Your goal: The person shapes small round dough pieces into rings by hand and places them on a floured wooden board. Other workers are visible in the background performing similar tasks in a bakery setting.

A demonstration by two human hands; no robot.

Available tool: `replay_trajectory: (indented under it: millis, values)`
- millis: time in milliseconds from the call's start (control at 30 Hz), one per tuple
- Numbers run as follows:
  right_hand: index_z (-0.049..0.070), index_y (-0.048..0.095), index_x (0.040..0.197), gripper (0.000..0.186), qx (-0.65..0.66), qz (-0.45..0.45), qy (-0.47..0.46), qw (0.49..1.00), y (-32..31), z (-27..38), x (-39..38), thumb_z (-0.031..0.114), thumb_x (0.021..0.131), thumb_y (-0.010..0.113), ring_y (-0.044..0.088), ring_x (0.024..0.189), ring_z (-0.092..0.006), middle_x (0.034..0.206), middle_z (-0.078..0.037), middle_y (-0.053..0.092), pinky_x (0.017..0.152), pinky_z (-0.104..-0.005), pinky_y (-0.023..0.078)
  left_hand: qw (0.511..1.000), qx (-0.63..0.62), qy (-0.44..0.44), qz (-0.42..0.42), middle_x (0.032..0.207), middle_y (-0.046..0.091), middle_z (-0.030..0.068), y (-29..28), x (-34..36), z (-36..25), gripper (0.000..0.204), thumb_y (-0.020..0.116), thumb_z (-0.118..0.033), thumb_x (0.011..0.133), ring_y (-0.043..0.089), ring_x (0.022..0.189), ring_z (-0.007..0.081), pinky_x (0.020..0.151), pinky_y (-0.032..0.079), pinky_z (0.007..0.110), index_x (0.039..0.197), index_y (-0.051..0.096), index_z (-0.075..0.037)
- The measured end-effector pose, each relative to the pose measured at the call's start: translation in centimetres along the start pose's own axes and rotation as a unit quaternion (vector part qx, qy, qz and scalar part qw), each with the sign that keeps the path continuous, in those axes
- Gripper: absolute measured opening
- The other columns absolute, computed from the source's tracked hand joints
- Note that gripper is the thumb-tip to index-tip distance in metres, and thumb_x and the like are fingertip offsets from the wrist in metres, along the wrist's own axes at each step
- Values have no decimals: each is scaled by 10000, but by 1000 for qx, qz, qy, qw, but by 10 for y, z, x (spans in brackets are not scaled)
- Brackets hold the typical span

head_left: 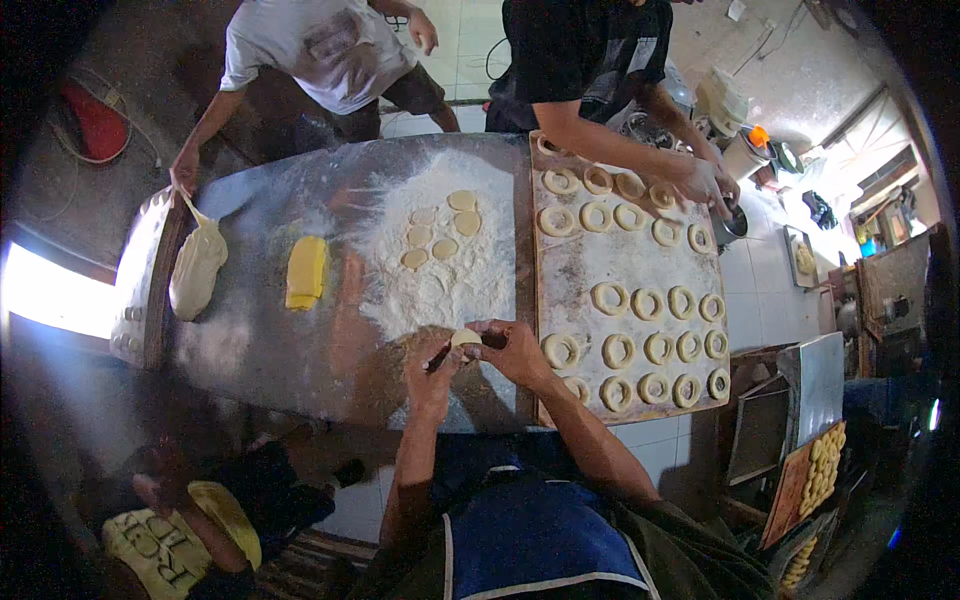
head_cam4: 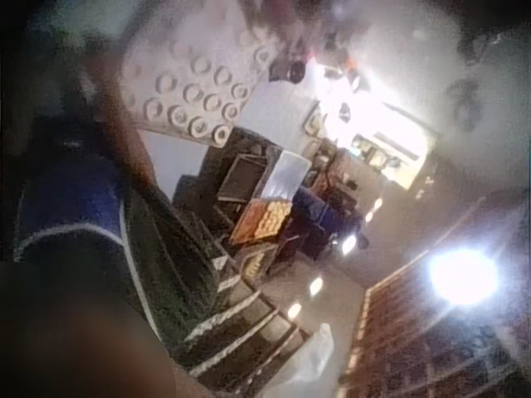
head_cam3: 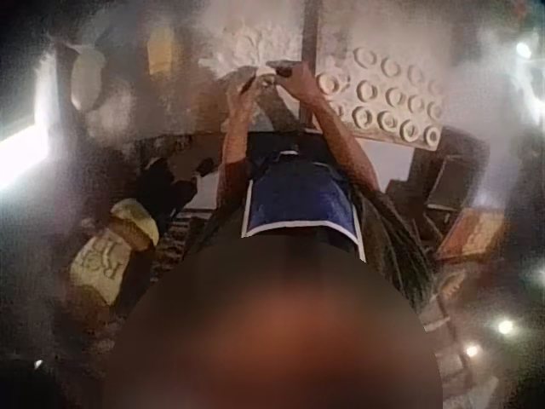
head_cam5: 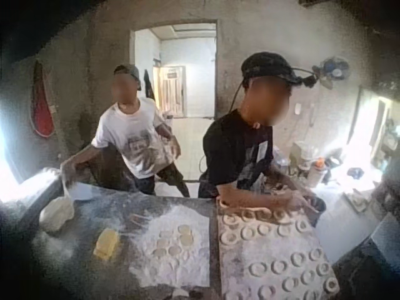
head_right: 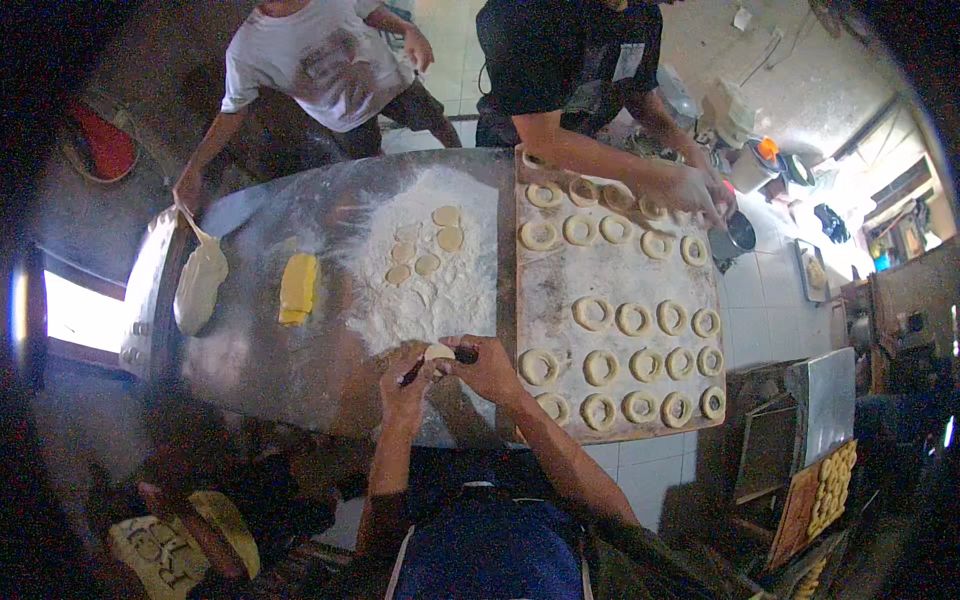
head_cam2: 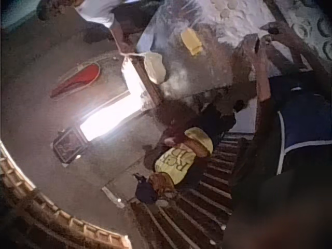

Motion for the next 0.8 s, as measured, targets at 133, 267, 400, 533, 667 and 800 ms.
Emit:
replay_trajectory:
  millis: [133,267,400,533,667,800]
  values:
    - [-3,597,1200,442,40,-48,27,998,12,6,-3,73,788,740,654,826,-126,923,-111,713,734,-291,530,990,110,83,21,1031,611,44,-1,-2,-8,146,686,-114,880,580,944,160,824,479,295,985,689,-12]
    - [11,499,1280,535,1,-47,-13,999,10,25,-15,10,780,689,627,763,-132,847,-68,682,717,-287,525,991,-97,-54,80,1011,601,55,5,6,9,187,638,-103,915,572,970,159,835,488,281,1082,643,-21]
    - [30,491,1266,464,131,18,-7,991,0,23,-19,35,820,617,605,739,-148,834,-58,629,693,-300,506,928,-321,-126,139,1092,593,67,14,12,27,345,636,-54,896,592,996,167,866,516,301,1226,533,-44]
    - [44,549,1119,278,329,-133,94,930,-5,1,-12,216,901,545,566,702,-157,827,-62,585,674,-303,483,927,-237,1,292,1143,562,79,27,10,26,395,592,-33,863,606,981,187,881,530,330,1235,465,-64]
    - [-11,579,840,453,72,-164,104,978,-14,-3,-22,386,1000,428,554,677,-141,759,-59,591,574,-304,437,862,-463,-112,171,896,585,90,53,21,21,408,615,-220,803,622,869,268,773,529,370,1160,482,-73]
    - [17,569,684,544,236,-159,-1,959,-34,18,-36,427,1002,404,527,570,-126,631,-49,568,522,-302,403,942,-300,3,152,783,514,73,79,20,15,297,519,-320,891,533,665,208,625,472,329,1033,433,-74]
Point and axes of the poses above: each hand's wrist, its own x-axis towards the middle knuckle, its own y-axis out of the palm, z = x × y, the point moved 1 cm from there along x, towards the middle knuckle
